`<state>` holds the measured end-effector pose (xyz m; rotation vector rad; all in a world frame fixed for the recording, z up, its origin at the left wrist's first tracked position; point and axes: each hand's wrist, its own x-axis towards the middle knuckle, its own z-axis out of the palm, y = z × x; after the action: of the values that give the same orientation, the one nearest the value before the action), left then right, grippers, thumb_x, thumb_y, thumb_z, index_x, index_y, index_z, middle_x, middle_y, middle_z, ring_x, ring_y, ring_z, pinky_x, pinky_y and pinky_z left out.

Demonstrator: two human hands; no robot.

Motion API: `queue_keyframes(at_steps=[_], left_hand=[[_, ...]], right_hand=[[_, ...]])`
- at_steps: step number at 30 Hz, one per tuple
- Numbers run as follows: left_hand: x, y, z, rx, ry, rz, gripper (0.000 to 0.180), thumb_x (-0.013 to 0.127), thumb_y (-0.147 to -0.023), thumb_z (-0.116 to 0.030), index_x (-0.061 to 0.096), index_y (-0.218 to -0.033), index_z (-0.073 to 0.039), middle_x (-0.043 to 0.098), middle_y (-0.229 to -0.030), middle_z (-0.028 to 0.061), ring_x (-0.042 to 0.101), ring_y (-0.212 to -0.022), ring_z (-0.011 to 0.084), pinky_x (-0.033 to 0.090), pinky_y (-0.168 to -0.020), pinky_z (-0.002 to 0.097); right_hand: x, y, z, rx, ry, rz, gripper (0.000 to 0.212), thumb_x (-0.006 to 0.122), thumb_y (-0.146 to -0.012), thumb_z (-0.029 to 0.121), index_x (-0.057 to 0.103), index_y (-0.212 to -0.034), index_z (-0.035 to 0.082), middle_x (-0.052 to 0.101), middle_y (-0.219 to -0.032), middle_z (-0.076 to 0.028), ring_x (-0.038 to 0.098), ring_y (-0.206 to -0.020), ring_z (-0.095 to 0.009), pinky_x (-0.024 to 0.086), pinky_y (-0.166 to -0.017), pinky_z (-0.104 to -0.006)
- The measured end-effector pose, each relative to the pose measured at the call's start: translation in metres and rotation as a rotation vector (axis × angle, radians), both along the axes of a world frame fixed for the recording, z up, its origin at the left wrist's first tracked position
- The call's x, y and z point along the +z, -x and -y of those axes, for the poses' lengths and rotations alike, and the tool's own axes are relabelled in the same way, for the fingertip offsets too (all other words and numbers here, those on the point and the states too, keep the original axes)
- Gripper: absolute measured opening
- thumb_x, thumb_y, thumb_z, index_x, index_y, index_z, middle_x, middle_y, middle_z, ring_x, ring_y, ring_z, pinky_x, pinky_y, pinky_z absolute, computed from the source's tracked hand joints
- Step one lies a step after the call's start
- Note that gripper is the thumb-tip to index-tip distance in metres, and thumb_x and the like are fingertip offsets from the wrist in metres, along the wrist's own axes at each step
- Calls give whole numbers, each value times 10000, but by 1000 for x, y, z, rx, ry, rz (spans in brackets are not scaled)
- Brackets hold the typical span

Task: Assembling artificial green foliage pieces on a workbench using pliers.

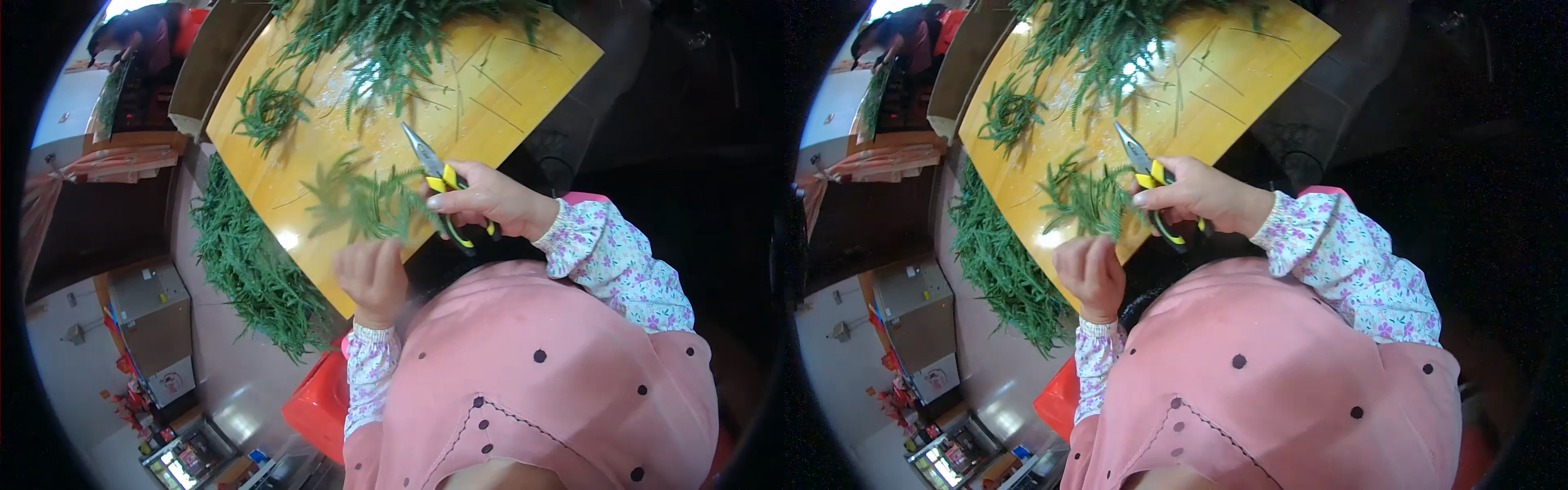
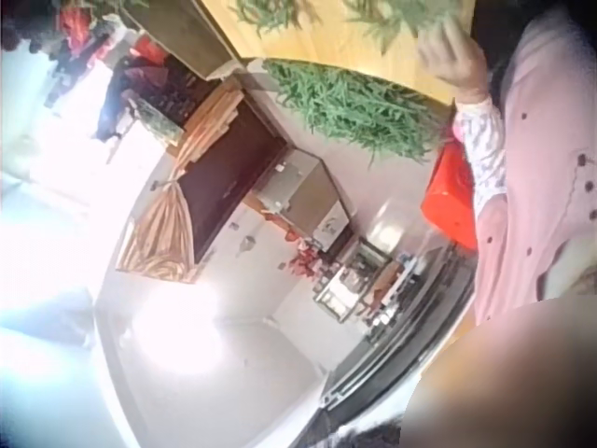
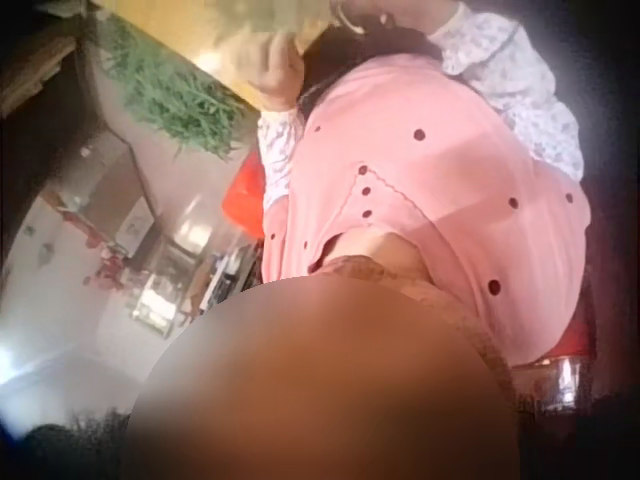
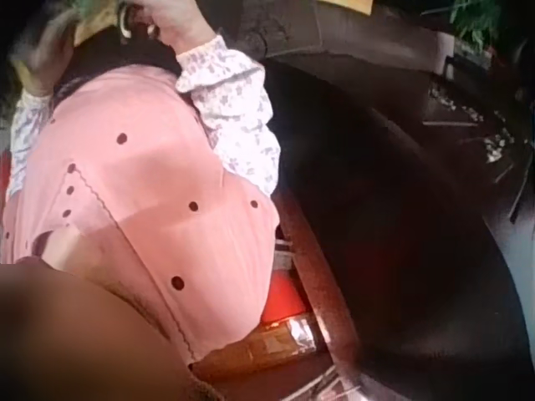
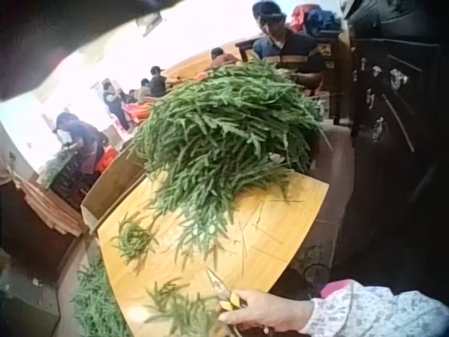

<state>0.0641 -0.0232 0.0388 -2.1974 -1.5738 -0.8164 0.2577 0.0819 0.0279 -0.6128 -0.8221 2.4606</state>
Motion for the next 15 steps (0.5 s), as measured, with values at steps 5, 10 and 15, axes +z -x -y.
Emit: queue_keyframes(at_steps=[5, 10, 15], left_hand=[[-1, -24, -7, -84, 138, -8, 86, 644, -772, -33, 618, -852, -51, 562, -798, 62, 557, -722, 219, 416, -668, 328], [-4, -34, -7, 53, 443, 651, 82, 637, -836, -98, 622, -888, -37, 585, -842, 45, 562, -751, 161, 431, -675, 271], [-6, -34, -11, 135, 631, 1476, 181, 551, -919, -163, 622, -988, -12, 610, -924, 54, 556, -781, 160, 415, -710, 263]], right_hand=[[-6, -2, 0, -57, -126, 99, 314, 717, -779, 126, 552, -1027, 26, 586, -824, -32, 565, -706, -81, 469, -607, -217], [-10, -11, 1, -137, -402, 170, 384, 742, -743, 127, 553, -1055, 8, 607, -833, -22, 568, -731, -89, 476, -650, -241], [-13, -6, 17, -172, -920, 313, 385, 740, -728, 115, 558, -1048, 2, 634, -811, -60, 618, -738, -195, 490, -698, -304]])
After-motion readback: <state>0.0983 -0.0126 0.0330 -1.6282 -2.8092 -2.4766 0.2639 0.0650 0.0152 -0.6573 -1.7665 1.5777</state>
